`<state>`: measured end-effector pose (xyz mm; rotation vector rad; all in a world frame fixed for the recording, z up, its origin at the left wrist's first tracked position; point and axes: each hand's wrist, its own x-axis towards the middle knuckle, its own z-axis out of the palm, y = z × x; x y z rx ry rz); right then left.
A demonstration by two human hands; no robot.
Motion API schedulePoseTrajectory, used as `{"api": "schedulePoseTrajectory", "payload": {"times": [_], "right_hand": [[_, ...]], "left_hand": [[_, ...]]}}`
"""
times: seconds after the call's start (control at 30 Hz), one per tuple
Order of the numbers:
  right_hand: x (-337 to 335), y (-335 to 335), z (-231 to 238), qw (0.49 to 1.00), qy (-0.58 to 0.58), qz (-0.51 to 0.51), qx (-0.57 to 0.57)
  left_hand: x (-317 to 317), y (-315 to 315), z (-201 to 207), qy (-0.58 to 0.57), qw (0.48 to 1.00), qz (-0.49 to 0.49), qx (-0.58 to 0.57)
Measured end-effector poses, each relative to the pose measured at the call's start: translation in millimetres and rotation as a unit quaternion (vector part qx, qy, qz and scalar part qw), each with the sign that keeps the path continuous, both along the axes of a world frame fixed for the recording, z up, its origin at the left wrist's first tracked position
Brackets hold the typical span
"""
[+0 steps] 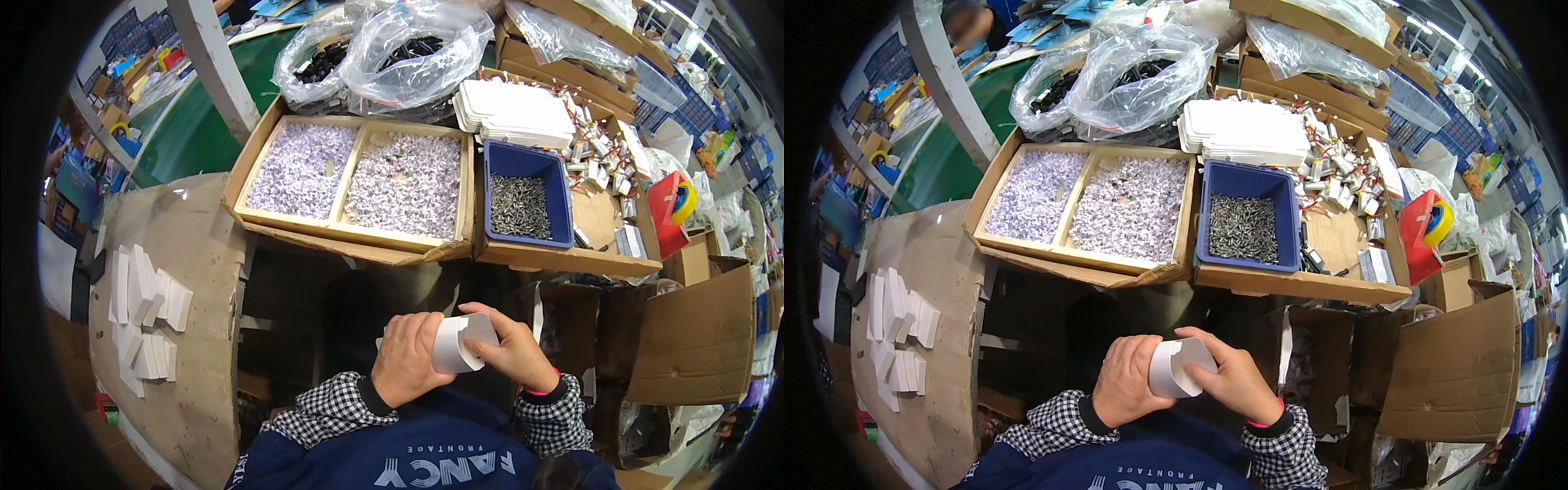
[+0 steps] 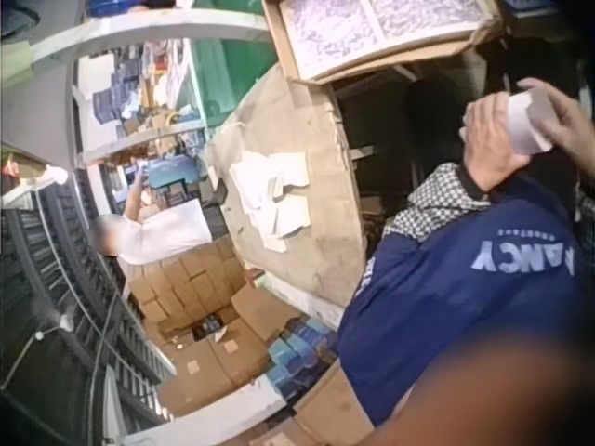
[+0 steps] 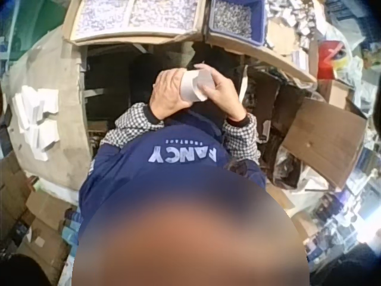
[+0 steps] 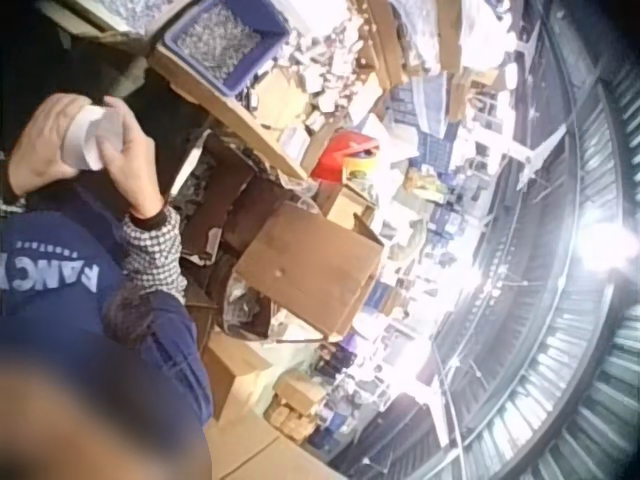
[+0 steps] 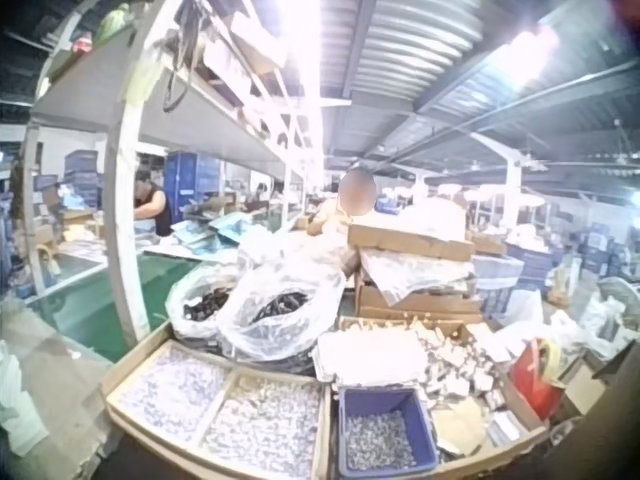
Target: The person assembles small electronic components into white rectangular boxes. They pick components from trays, place them inside the boxes, and seal the boxes with tape. The process is repeated for multiple units.
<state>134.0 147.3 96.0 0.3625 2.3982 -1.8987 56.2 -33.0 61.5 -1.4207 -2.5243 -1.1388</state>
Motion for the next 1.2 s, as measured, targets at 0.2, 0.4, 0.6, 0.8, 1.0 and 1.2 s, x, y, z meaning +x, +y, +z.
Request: {"api": "schedulePoseTrajectory", "payload": {"times": [0.2,0.4,0.6,0.8,1.0,1.2], "right_hand": [[-11.1,7.4,6.0,0.996,-0.059,0.064,0.021],[-14.7,8.4,-6.2,0.989,-0.066,0.055,-0.121],[3.2,-0.5,-27.2,0.905,-0.073,0.029,-0.419],[6.4,-31.8,-35.4,0.885,-0.047,-0.077,-0.457],[-3.4,-34.0,-45.8,0.946,-0.019,-0.055,-0.318],[-31.6,-36.9,-77.1,0.943,-0.080,0.033,-0.320]], "left_hand": [[1.4,2.5,-6.8,-0.031,0.999,0.009,0.018],[-3.3,-6.1,-10.3,-0.049,0.997,-0.011,0.056],[-5.4,-11.0,-11.1,-0.060,0.995,0.023,0.077],[0.8,-10.1,-11.6,-0.038,0.995,0.038,0.083],[11.8,-9.0,-20.1,0.067,0.989,0.122,0.054],[12.6,-20.2,-36.2,-0.029,0.981,0.190,-0.020]]}}
